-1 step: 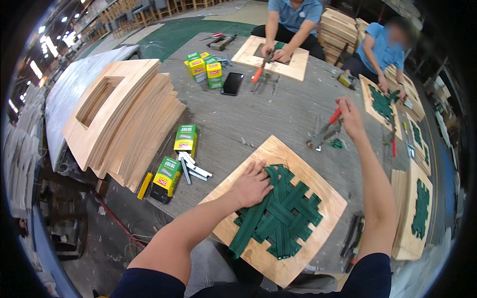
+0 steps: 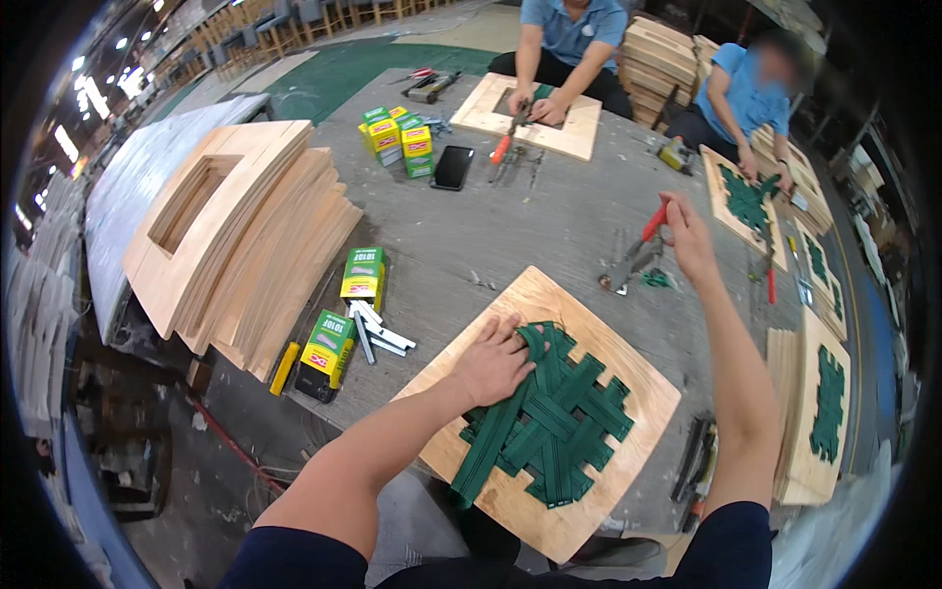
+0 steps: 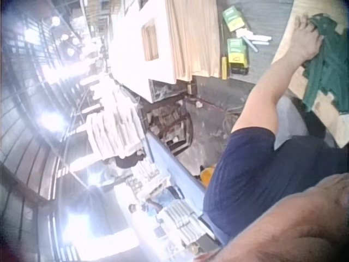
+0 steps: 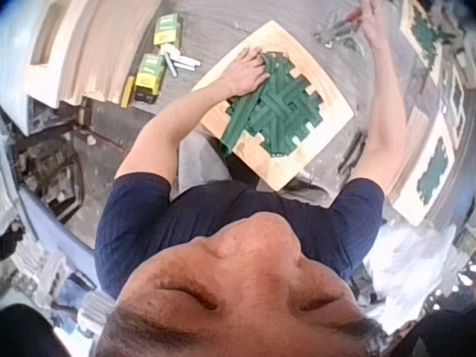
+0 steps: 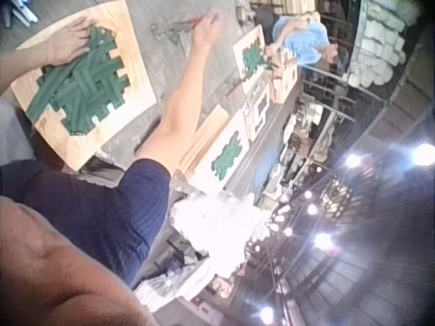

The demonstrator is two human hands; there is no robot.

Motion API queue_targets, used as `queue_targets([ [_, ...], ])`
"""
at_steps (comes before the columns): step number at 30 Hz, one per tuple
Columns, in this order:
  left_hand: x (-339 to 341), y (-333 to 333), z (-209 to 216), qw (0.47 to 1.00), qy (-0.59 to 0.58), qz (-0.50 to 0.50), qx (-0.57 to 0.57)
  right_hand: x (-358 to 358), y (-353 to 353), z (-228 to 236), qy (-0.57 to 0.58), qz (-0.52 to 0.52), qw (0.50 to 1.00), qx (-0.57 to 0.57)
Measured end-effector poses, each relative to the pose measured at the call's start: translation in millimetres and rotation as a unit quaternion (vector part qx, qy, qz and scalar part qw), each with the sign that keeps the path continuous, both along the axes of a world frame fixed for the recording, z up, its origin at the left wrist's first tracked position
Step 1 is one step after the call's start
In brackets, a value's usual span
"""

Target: The person weaves green plastic strips into a wooden frame to create a decorative cushion. They use a staple gun to secure the strips and scissors to trim excess material. The process involves folding the strips and stapling them repeatedly to form a woven pattern.

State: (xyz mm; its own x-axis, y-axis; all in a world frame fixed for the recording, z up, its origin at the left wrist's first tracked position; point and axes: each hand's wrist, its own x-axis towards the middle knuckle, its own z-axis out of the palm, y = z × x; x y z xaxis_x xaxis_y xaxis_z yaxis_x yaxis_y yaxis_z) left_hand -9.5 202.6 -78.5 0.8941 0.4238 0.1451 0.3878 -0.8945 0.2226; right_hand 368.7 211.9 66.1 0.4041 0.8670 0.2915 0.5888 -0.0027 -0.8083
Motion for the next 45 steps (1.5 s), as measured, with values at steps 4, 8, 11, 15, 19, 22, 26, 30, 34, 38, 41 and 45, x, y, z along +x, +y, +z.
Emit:
queue_targets([
  [4,-2.9,-2.3,1.7,0.999,0.031,0.010,-0.005,-47.4,-126.5,-3.6,0.000,-0.060,0.998,-0.019],
  [8,-0.3,1.9,0.0,0.999,-0.025,0.035,-0.010,-132.5,-301.6,-51.8,0.154,-0.111,0.964,-0.185],
  [11,0.0,1.6,1.2,0.999,0.003,0.047,-0.005,-208.1,-404.9,-97.3,0.314,-0.179,0.909,-0.206],
  [15,-3.6,-26.7,18.6,0.995,-0.055,0.057,0.055,-268.8,-464.4,-126.5,0.440,-0.263,0.824,-0.242],
  [19,-32.9,-121.4,37.2,0.934,-0.264,0.048,-0.237,-279.2,-466.8,-133.8,0.496,-0.218,0.820,-0.185],
  [22,-76.0,-205.5,40.3,0.812,-0.222,0.028,-0.539,-276.6,-451.8,-142.3,0.535,-0.192,0.806,-0.164],
  [26,-136.4,-279.3,31.6,0.560,-0.099,0.150,-0.809,-274.2,-434.0,-145.1,0.603,-0.172,0.765,-0.148],
  [30,-165.3,-296.5,26.2,0.381,-0.150,0.239,-0.881,-282.5,-427.3,-122.3,0.642,-0.137,0.746,-0.107],
  [34,-152.4,-288.7,32.6,0.357,-0.298,0.167,-0.870,-303.9,-421.7,-91.7,0.627,-0.062,0.771,-0.088],
  [38,-121.1,-276.3,46.0,0.306,-0.398,0.163,-0.849,-328.3,-412.4,-76.1,0.619,-0.030,0.783,-0.059],
  [41,-122.0,-268.5,59.9,0.369,-0.379,0.143,-0.837,-329.4,-419.0,-75.8,0.633,0.024,0.773,-0.041],
  [45,-151.9,-259.0,80.4,0.419,-0.349,0.151,-0.824,-296.2,-461.3,-87.8,0.667,0.070,0.741,-0.034],
])
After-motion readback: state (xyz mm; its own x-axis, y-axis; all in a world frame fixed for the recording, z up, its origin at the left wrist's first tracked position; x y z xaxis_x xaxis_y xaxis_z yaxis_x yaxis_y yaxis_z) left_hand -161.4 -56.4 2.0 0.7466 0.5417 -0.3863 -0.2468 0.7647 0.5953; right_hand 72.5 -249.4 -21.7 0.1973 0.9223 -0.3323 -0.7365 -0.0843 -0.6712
